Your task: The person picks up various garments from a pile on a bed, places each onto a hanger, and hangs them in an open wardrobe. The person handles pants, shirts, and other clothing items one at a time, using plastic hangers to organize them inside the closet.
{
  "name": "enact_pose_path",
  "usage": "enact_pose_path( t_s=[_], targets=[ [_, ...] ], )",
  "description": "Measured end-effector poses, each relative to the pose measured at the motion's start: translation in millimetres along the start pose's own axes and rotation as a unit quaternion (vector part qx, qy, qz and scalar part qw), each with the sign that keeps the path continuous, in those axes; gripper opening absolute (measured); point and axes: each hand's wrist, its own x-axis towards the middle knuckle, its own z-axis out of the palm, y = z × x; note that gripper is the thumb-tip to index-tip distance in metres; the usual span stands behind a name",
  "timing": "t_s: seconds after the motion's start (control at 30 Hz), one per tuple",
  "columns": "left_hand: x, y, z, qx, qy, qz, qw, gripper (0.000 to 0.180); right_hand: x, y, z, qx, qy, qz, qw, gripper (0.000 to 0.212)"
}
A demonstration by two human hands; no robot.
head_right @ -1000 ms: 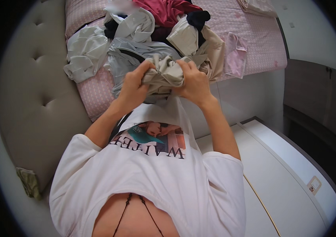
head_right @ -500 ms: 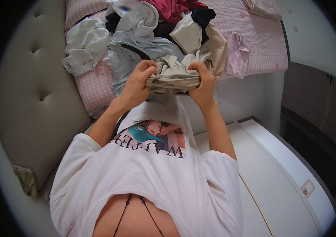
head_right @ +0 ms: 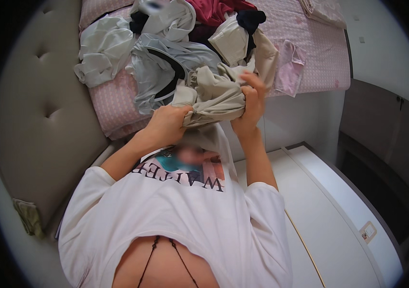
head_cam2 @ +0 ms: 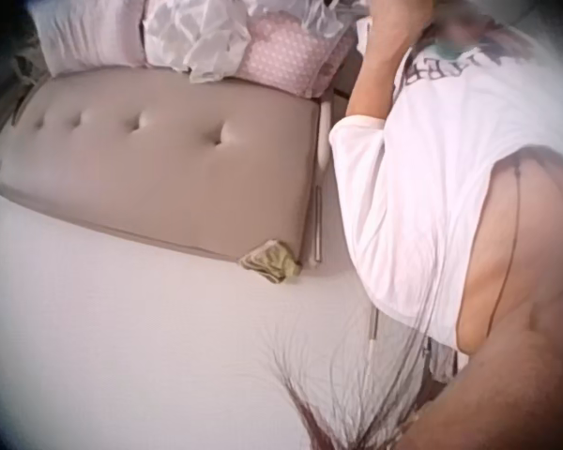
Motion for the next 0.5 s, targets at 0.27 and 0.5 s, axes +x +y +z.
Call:
enact_pose_path(
  t_s=[0.27, 0.5],
  targets=[
    [5, -6, -19, -0.224, 0.070, 0.026, 0.972, 0.034, -5, -15, -12, 0.066, -0.173, 0.105, 0.977, 0.034],
    [-11, 5, -12, -0.117, 0.100, 0.127, 0.980, 0.030, -21, -6, -8, -0.016, -0.140, 0.073, 0.987, 0.028]
  ],
)
